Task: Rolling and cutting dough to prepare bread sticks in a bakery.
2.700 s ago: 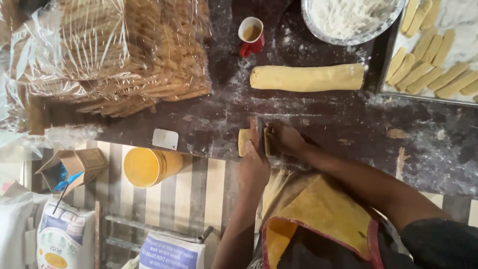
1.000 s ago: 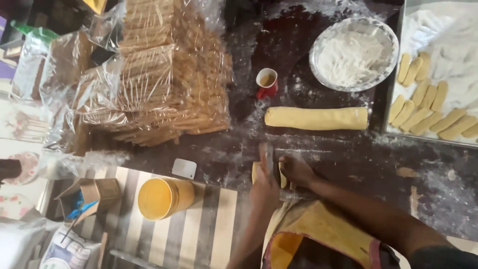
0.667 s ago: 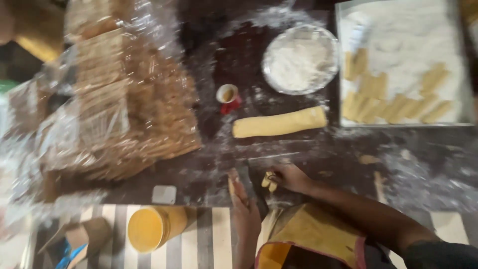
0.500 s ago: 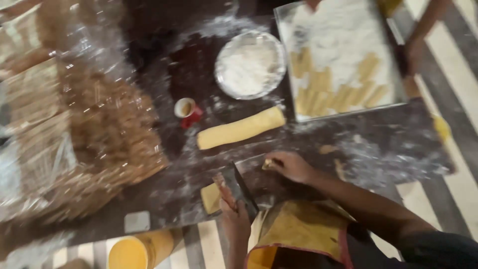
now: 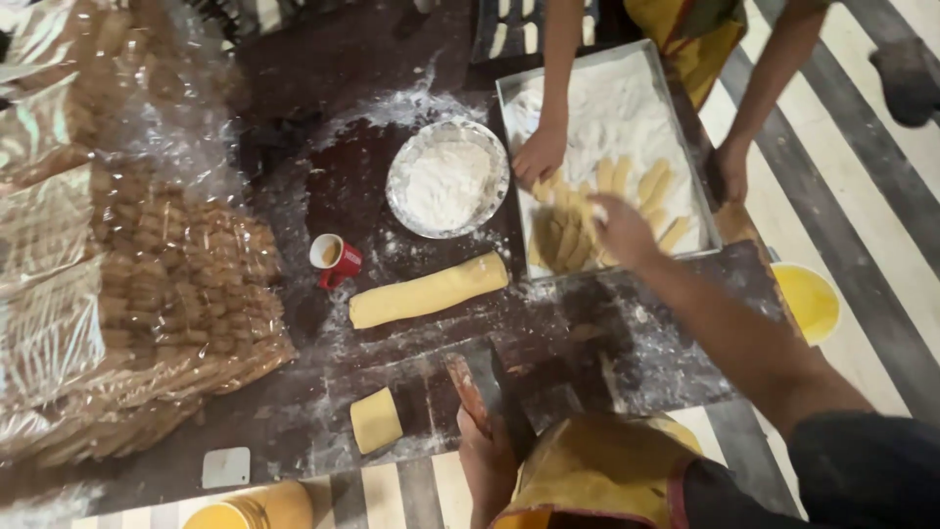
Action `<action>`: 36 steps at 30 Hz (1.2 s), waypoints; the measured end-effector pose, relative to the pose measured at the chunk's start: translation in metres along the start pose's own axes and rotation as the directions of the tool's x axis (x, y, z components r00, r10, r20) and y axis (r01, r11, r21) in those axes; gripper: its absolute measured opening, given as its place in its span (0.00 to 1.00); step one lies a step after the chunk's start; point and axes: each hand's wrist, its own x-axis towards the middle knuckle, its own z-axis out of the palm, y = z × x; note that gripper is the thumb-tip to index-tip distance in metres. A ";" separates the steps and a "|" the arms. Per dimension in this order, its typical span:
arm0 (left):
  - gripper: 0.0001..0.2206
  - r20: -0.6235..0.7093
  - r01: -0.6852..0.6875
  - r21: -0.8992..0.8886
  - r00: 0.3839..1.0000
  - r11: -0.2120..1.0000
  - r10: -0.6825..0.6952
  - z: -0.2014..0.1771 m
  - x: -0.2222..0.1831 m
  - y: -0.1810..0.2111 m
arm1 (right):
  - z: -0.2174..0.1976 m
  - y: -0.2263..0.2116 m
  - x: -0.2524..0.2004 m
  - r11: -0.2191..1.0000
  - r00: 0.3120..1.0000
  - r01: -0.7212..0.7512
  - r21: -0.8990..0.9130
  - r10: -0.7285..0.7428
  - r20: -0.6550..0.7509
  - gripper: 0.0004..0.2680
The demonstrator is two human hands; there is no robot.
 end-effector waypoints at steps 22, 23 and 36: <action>0.17 -0.217 0.054 -0.740 0.925 0.670 -0.313 -0.129 0.062 -0.062 | 0.206 -0.214 -0.165 0.837 0.675 -0.347 0.424 -0.091 0.732 0.13; 0.16 -0.300 0.001 -0.691 0.909 0.723 -0.288 -0.132 0.075 -0.087 | 0.216 -0.218 -0.164 0.842 0.637 -0.352 0.409 -0.104 0.764 0.13; 0.23 -0.010 0.133 0.327 0.990 0.936 -0.137 -0.195 0.089 -0.112 | 0.246 -0.280 -0.167 0.947 0.749 -0.155 0.281 -0.073 0.658 0.17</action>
